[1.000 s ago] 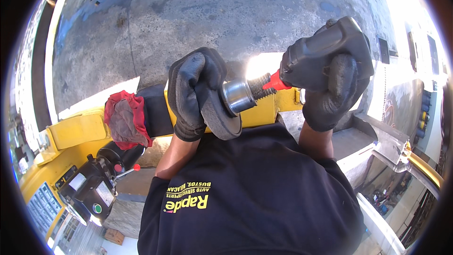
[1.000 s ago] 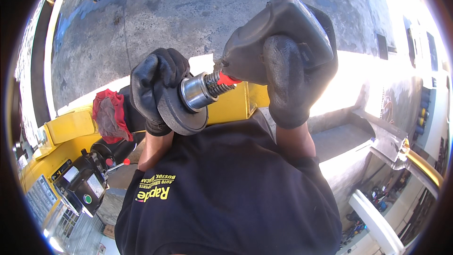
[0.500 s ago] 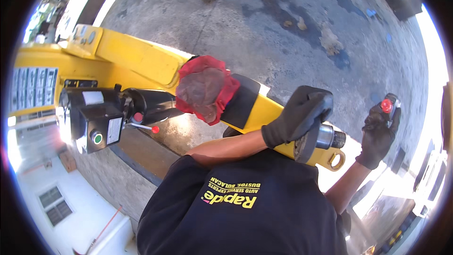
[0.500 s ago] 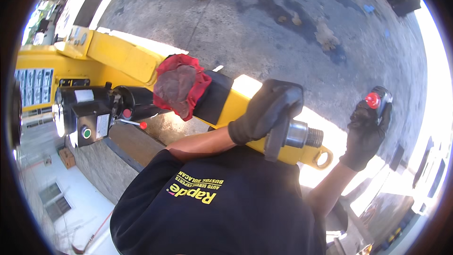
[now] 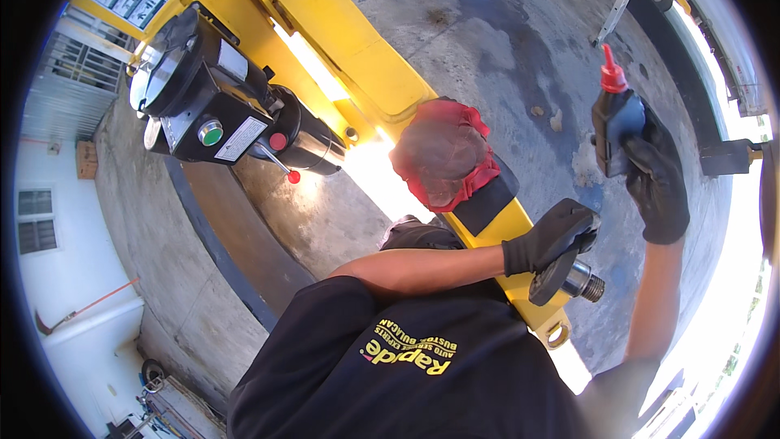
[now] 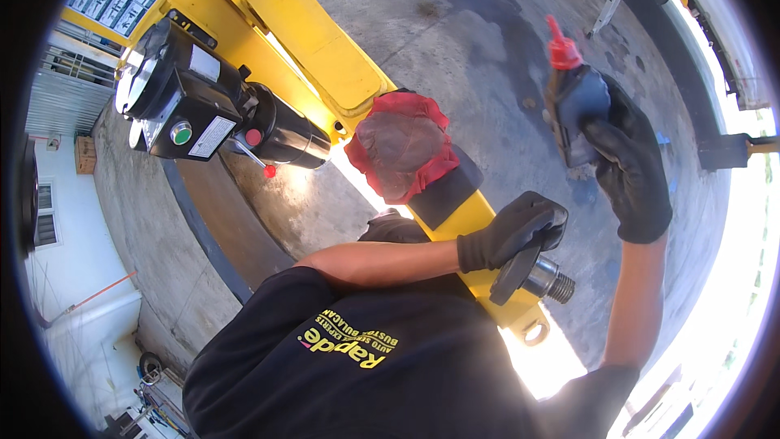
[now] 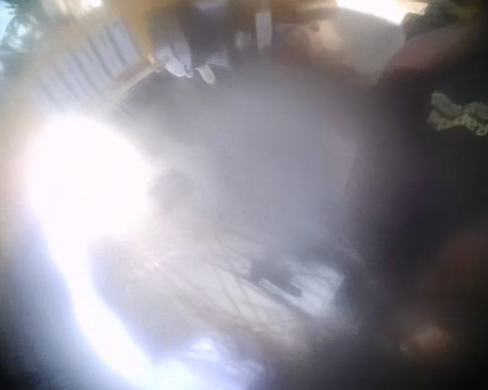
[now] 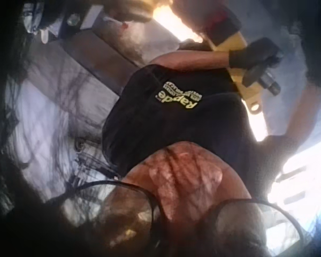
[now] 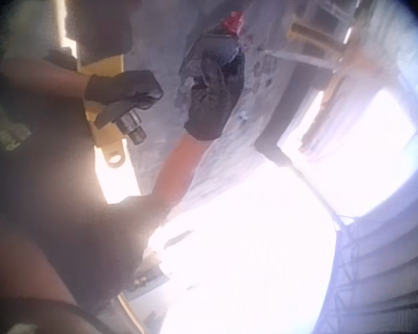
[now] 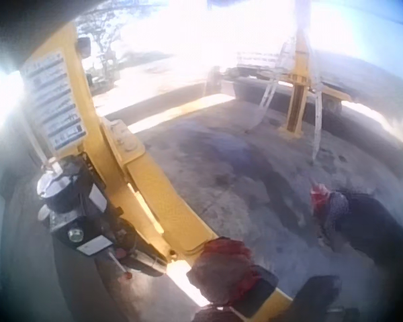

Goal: The person uses a belt sander to grind a cylindrical metal part, repeatedly rotating it to smooth the surface. They then apply a red lubricant to the part and wipe it with a cloth.

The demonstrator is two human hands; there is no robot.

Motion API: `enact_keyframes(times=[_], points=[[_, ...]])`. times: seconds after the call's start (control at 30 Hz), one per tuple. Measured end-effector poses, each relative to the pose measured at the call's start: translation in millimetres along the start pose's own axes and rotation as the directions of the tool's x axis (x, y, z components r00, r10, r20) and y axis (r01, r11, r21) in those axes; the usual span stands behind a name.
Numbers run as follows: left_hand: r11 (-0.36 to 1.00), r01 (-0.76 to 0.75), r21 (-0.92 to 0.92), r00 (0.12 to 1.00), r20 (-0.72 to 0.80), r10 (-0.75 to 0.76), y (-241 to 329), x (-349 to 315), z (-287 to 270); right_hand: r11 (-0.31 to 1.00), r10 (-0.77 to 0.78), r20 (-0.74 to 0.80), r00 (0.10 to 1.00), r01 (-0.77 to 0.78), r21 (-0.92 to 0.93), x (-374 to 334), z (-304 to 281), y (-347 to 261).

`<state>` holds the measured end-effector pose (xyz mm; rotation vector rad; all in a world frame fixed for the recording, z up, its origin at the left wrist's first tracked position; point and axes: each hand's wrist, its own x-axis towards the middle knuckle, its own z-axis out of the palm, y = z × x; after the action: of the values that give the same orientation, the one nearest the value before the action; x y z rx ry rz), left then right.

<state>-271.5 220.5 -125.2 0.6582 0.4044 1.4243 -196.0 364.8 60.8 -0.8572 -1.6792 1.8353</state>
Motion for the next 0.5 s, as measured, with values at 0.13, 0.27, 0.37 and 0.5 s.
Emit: enact_keyframes(times=[0.13, 0.27, 0.37, 0.5], points=[[0.879, -0.304, 0.368, 0.953, 0.108, 0.284, -10, 3, -12, 0.878, -0.131, 0.395, 0.909, 0.291, -0.379, 77, 66, -16], [0.751, -0.404, 0.522, 0.896, 0.061, 0.44, 4, 1, -3, 0.918, -0.043, 0.561, 0.826, 0.254, -0.303, 146, 141, 2], [0.755, -0.41, 0.511, 0.89, 0.045, 0.453, 1, 2, 1, 0.867, -0.128, 0.647, 0.752, 0.402, -0.296, 178, 169, 31], [0.994, -0.038, 0.105, 0.999, 0.001, 0.038, -2, 2, -7, 0.669, -0.104, 0.642, 0.76, 0.531, -0.521, 206, 189, 61]])
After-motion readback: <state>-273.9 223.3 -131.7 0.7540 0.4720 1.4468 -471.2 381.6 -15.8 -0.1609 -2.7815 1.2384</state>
